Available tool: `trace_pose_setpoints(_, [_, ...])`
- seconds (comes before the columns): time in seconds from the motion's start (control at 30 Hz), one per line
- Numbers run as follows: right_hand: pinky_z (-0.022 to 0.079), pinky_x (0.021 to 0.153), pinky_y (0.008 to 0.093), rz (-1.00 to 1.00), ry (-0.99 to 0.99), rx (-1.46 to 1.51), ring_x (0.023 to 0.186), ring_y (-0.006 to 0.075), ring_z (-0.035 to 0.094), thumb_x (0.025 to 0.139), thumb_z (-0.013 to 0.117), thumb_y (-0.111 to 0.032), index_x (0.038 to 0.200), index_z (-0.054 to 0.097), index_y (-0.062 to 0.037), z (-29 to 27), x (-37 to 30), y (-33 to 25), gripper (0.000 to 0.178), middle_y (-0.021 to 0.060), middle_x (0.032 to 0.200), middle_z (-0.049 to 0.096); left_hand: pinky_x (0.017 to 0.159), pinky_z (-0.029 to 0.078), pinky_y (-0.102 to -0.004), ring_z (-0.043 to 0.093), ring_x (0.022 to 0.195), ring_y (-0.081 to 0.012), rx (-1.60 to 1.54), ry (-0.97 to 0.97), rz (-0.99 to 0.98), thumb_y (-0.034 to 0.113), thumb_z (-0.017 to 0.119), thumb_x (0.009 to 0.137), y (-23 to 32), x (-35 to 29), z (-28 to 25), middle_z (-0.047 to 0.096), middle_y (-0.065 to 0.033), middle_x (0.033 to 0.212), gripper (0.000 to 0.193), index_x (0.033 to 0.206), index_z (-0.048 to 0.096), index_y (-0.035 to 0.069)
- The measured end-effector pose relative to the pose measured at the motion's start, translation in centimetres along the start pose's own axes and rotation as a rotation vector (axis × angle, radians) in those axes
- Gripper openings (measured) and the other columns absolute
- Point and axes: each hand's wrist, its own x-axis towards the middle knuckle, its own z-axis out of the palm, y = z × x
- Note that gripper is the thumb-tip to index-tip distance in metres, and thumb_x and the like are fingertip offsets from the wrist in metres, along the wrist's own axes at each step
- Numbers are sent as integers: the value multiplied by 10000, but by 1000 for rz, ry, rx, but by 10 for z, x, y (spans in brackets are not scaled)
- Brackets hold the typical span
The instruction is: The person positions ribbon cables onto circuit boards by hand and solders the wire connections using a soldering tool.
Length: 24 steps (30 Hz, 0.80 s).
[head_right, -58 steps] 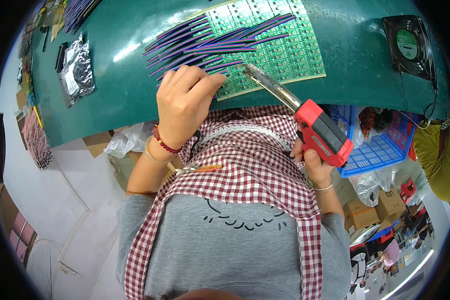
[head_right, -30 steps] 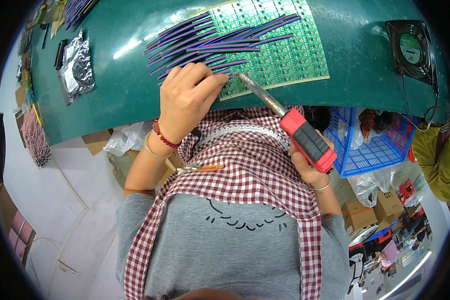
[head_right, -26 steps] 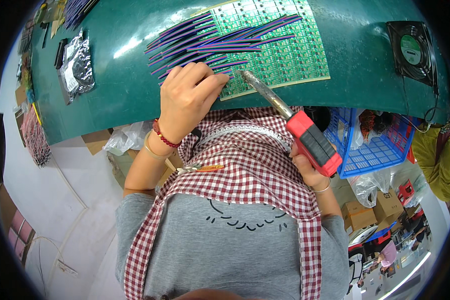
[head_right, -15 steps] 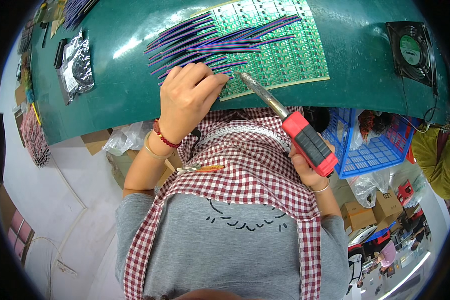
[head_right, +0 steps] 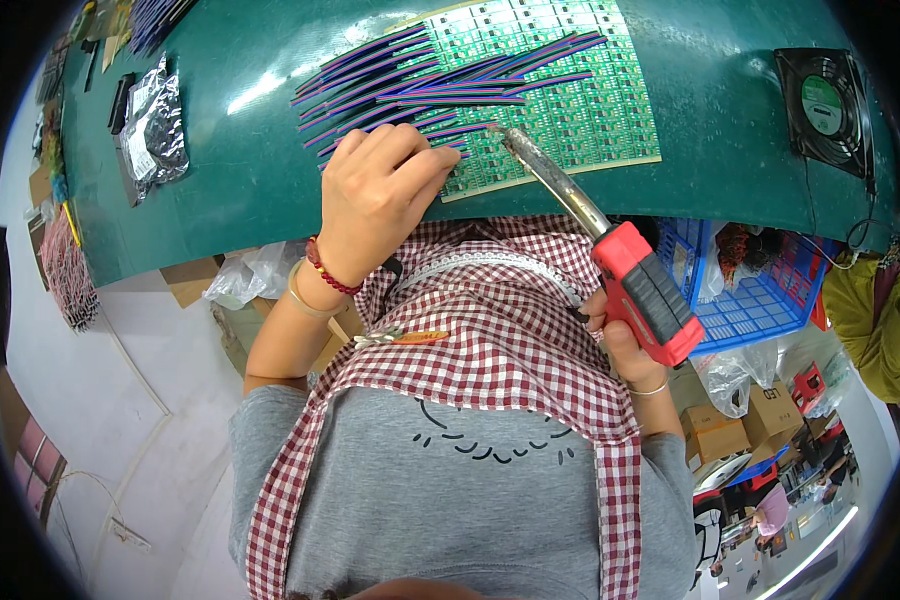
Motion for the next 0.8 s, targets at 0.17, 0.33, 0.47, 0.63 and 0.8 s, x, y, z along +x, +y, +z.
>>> trace_pose_setpoints(0.17, [476, 604, 308, 28, -16, -22, 614, 163, 549, 834, 645, -607, 1317, 441, 74, -5, -3, -1, 859, 98, 746, 587, 599, 370, -320, 543, 676, -157, 5, -10, -6, 107, 746, 746, 0, 1, -1, 540, 20, 719, 113, 833, 687, 148])
trace_pose_setpoints(0.33, [481, 593, 279, -38, -26, -62, 631, 137, 592, 885, 657, -435, 912, 652, 19, 1, 0, 0, 454, 54, 707, 617, 603, 377, -323, 551, 685, -168, -17, -26, -22, 102, 746, 738, 0, 3, -3, 546, 14, 723, 123, 841, 689, 140])
trace_pose_setpoints(0.47, [483, 586, 274, -91, -3, -157, 609, 142, 604, 884, 654, -399, 878, 656, 2, 4, 4, 0, 401, 44, 684, 625, 608, 383, -323, 557, 692, -170, -40, -37, -38, 102, 746, 738, 0, 2, -4, 549, 12, 725, 122, 840, 690, 137])
trace_pose_setpoints(0.63, [496, 593, 293, -98, -5, -183, 602, 160, 624, 868, 656, -330, 856, 678, -29, 1, 4, 5, 302, 33, 682, 643, 614, 389, -324, 563, 700, -171, -55, -26, -42, 104, 747, 739, 0, 3, -4, 564, 16, 735, 119, 836, 690, 141])
trace_pose_setpoints(0.8, [505, 610, 313, -154, -5, -340, 603, 177, 634, 845, 658, -305, 858, 690, -51, -3, 3, 9, 256, 30, 693, 658, 615, 389, -324, 566, 702, -169, -54, -31, -40, 109, 748, 742, 0, 3, -4, 566, 19, 735, 115, 836, 691, 143])
